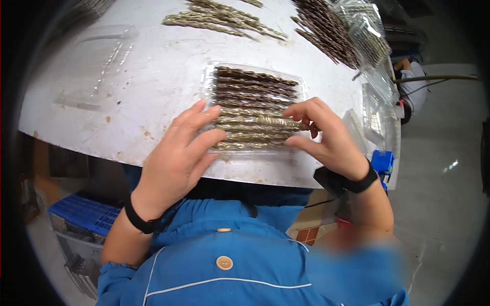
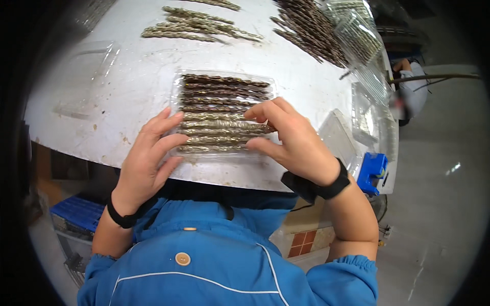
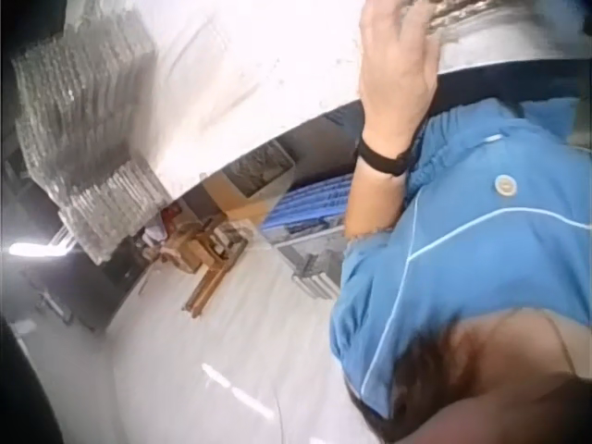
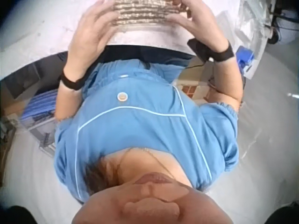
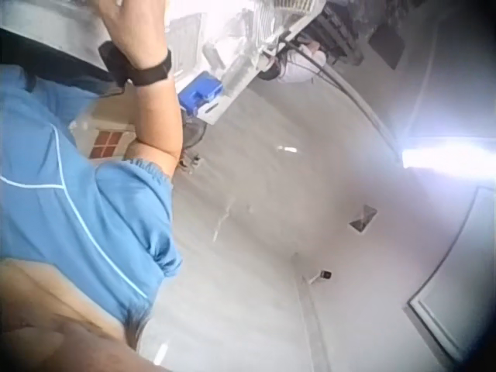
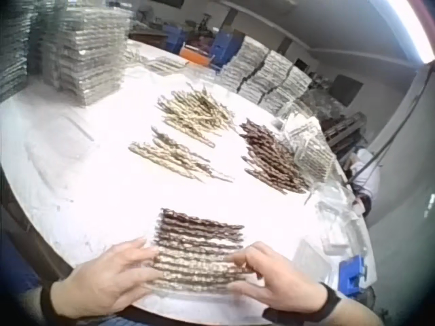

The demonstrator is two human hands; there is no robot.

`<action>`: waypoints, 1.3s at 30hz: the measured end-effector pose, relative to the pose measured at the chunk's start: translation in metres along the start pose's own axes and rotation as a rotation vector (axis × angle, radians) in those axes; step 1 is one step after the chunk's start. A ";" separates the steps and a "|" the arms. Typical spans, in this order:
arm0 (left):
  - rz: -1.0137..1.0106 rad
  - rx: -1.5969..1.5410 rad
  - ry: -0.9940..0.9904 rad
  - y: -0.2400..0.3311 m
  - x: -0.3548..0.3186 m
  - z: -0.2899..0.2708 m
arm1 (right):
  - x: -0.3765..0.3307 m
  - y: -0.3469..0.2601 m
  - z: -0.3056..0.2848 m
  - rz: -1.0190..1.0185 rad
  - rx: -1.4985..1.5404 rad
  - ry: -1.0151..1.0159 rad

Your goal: Sorting two types of drill bits into clear plastic cases and sealing them with tape.

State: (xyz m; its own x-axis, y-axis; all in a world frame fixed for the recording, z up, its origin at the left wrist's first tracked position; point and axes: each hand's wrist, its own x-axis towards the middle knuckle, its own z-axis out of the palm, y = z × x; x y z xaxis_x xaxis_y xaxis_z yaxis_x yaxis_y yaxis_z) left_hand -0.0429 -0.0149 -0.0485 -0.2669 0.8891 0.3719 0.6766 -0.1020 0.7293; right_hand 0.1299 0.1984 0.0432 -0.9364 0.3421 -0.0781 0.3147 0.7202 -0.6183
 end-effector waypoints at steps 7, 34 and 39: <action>0.016 0.011 0.041 0.001 -0.001 0.003 | 0.000 -0.004 0.027 -0.231 -0.072 -0.070; -0.001 0.110 0.023 0.004 -0.003 0.002 | 0.068 -0.006 -0.040 -0.031 -0.194 -0.169; 0.054 0.145 0.043 0.002 -0.002 0.001 | 0.176 -0.001 -0.017 -0.156 -0.371 0.016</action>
State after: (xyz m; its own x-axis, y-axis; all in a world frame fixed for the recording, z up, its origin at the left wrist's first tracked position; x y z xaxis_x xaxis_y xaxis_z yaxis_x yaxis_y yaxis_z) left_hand -0.0403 -0.0162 -0.0481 -0.2542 0.8638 0.4349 0.7818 -0.0812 0.6182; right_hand -0.0329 0.2686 0.0430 -0.9759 0.2182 0.0084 0.2059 0.9324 -0.2972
